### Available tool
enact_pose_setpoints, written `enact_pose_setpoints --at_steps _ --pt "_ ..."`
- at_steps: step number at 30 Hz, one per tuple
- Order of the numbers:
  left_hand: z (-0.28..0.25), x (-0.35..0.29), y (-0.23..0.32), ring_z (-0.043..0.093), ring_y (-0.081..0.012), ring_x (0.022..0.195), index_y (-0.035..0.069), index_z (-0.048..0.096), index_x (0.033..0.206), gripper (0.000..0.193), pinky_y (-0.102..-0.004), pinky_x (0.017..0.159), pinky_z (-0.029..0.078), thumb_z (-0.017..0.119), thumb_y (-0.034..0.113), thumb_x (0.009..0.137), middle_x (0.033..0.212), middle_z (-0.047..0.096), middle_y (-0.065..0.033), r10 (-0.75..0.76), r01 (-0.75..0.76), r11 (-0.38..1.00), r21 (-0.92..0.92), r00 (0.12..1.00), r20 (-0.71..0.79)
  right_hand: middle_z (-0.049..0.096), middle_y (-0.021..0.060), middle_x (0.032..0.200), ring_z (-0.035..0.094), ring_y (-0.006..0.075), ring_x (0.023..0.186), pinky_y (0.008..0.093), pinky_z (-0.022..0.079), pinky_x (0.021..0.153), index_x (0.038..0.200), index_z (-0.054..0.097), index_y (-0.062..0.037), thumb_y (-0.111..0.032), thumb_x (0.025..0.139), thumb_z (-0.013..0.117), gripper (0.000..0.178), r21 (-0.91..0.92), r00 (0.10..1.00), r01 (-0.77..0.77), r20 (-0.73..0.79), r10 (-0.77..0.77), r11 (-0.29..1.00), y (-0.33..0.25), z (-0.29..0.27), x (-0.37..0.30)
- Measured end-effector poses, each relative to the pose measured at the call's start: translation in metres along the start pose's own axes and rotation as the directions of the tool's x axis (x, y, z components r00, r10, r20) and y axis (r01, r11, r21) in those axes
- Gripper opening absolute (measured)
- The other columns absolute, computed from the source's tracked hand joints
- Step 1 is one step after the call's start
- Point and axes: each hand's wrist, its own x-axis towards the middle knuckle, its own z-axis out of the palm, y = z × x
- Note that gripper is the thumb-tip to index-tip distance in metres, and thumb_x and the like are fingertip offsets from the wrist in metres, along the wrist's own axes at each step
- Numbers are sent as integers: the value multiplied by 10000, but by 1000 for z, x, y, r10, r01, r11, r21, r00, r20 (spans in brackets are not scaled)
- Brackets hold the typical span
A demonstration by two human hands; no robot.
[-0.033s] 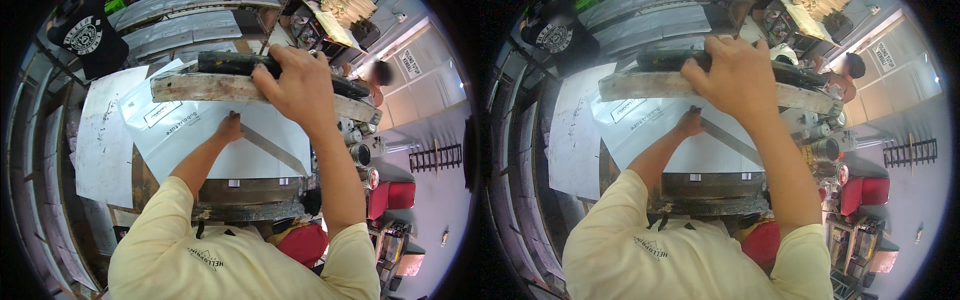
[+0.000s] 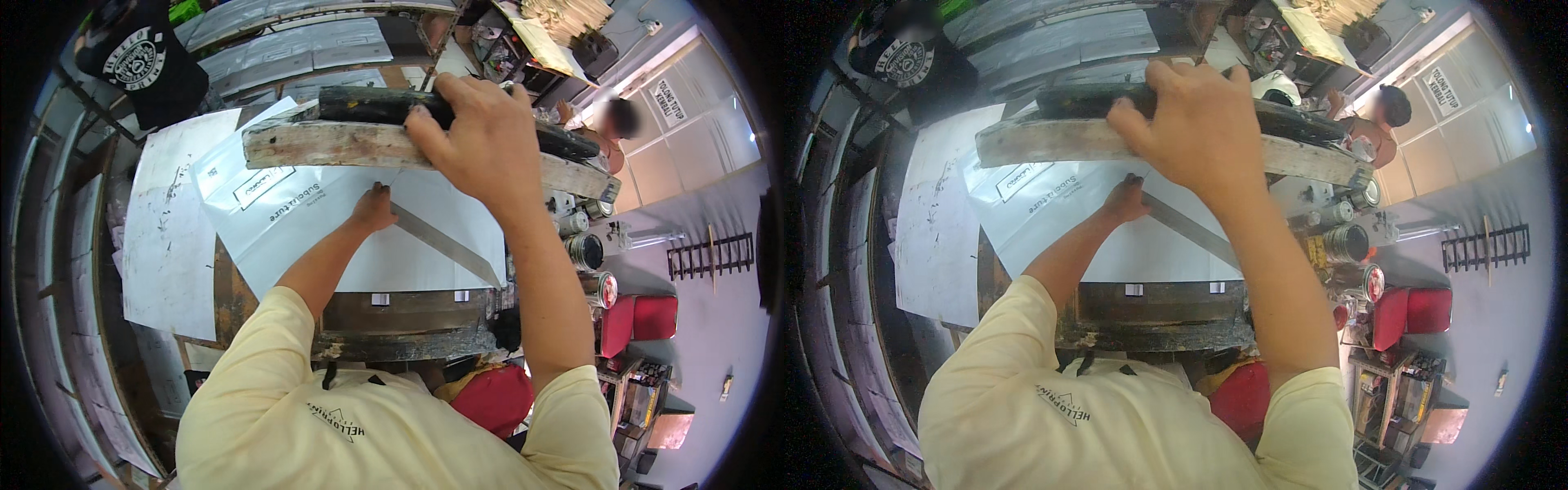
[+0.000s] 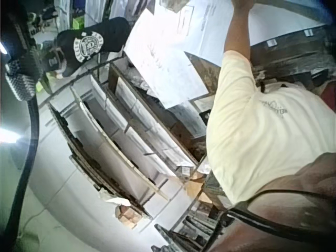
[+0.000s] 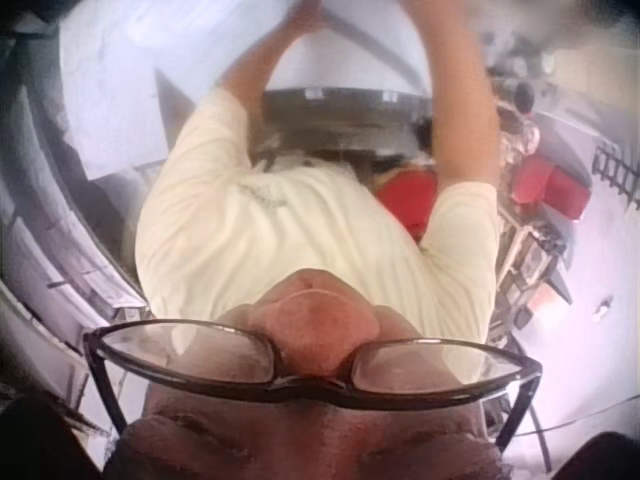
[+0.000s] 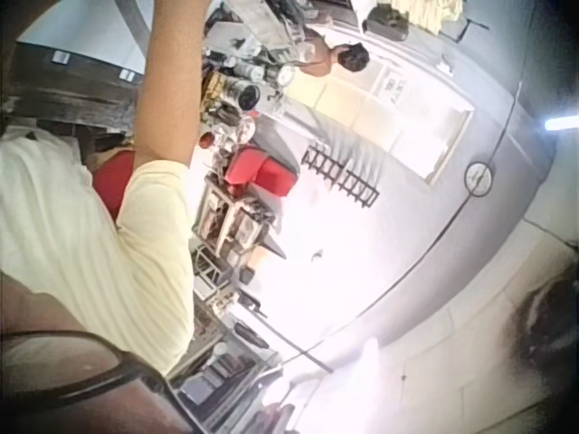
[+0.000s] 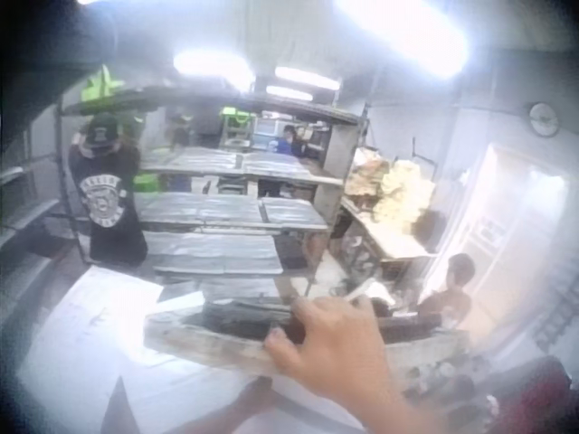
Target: The person performs a repetitive screen printing task by placing a white envelope onto a workstation, lowering a screen frame, and using a squeegee to apply black ink before lifting the frame and moving the printed envelope aside.
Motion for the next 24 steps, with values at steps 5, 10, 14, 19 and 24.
enact_pose_setpoints --at_steps 5,10,14,19,24 --pt "18 6 -2 695 -398 1112 -27 626 1206 460 -492 964 577 774 221 849 1181 709 -234 -111 96 987 -129 987 -115 719 119 816 685 304 852 485 430 851 842 741 -42 -485 853 690 447 3 1000 -14 -6 14 1000 -1 3 -7" --pt "28 9 -18 740 -407 1023 16 636 1213 310 -519 910 587 628 149 934 1076 761 -213 -198 199 980 -13 965 -174 731 112 832 696 302 861 492 435 869 868 757 -45 -492 860 678 454 1 1000 -6 -26 6 1000 -7 6 -2" --pt "20 13 8 733 -413 1058 4 606 1280 365 -528 920 581 543 213 988 1112 753 -235 -227 224 973 -53 971 -78 739 112 846 707 304 870 501 439 882 872 757 -45 -477 865 672 441 -25 999 -35 -2 35 999 3 4 -2" --pt "3 49 29 675 -466 1175 4 507 1450 500 -532 990 554 531 221 1000 1266 681 -307 -168 161 969 -187 986 -22 731 154 879 698 358 859 502 461 883 972 755 -37 -438 861 666 425 -21 1000 -29 5 30 999 -2 0 11" --pt "2 103 106 669 -379 1198 9 517 1433 512 -459 998 551 594 317 1030 1277 675 -238 -18 34 546 -837 999 28 713 188 875 682 393 850 486 466 831 980 728 -28 -427 863 652 422 -39 993 -56 101 60 998 2 -4 21"
